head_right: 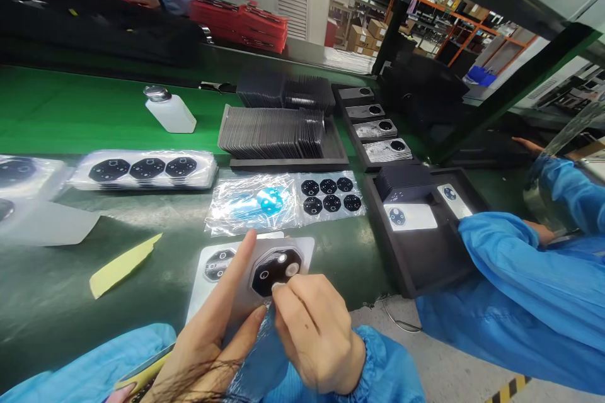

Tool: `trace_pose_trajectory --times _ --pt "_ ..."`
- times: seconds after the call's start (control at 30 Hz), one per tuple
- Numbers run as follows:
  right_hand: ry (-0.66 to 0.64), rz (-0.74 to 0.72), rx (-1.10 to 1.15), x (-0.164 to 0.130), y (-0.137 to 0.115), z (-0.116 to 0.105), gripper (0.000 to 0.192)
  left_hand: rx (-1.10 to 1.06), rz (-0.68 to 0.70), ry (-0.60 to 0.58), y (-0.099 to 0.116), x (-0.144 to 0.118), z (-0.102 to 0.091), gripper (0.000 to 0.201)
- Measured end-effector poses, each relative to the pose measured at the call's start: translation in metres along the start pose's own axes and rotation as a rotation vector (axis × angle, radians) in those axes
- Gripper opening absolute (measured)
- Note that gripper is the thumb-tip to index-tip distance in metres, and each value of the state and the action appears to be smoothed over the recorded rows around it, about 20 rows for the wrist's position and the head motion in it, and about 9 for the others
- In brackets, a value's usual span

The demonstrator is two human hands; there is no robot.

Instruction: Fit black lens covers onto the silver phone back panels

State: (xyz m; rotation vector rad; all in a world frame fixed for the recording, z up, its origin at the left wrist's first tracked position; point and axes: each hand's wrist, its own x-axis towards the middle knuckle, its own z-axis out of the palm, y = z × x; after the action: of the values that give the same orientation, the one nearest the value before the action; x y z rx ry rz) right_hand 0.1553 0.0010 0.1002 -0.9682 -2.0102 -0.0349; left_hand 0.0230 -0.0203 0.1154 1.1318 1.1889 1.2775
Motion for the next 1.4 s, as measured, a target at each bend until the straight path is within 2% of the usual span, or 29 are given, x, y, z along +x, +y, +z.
trace_pose_trajectory --times 0.23,0.43,0.57,0.73,0.87,1.03,1.4 --pt "-0.008 -0.008 -0.016 0.001 -0.001 0.000 0.018 0.011 -0.015 -0.069 -0.002 0.002 -0.004 0.063" --pt "-0.044 0.007 0.017 0.001 0.003 -0.002 0.018 -0.039 -0.003 -0.033 -0.001 0.001 -0.001 0.057" --pt "-0.041 0.044 0.147 0.010 0.003 -0.006 0.016 -0.014 -0.019 -0.076 -0.003 0.000 -0.003 0.057" --pt "0.046 0.234 0.388 0.018 0.004 -0.014 0.018 -0.050 -0.068 -0.107 -0.005 0.002 -0.007 0.060" --pt "0.050 0.322 0.532 0.021 0.006 -0.021 0.018 -0.070 -0.070 -0.108 -0.005 0.005 -0.011 0.058" --pt "0.039 0.369 0.643 0.021 0.009 -0.024 0.015 -0.081 -0.092 -0.108 -0.005 0.007 -0.015 0.059" --pt "0.032 0.411 0.722 0.011 0.007 -0.024 0.008 -0.163 -0.110 -0.127 0.006 0.007 -0.015 0.062"
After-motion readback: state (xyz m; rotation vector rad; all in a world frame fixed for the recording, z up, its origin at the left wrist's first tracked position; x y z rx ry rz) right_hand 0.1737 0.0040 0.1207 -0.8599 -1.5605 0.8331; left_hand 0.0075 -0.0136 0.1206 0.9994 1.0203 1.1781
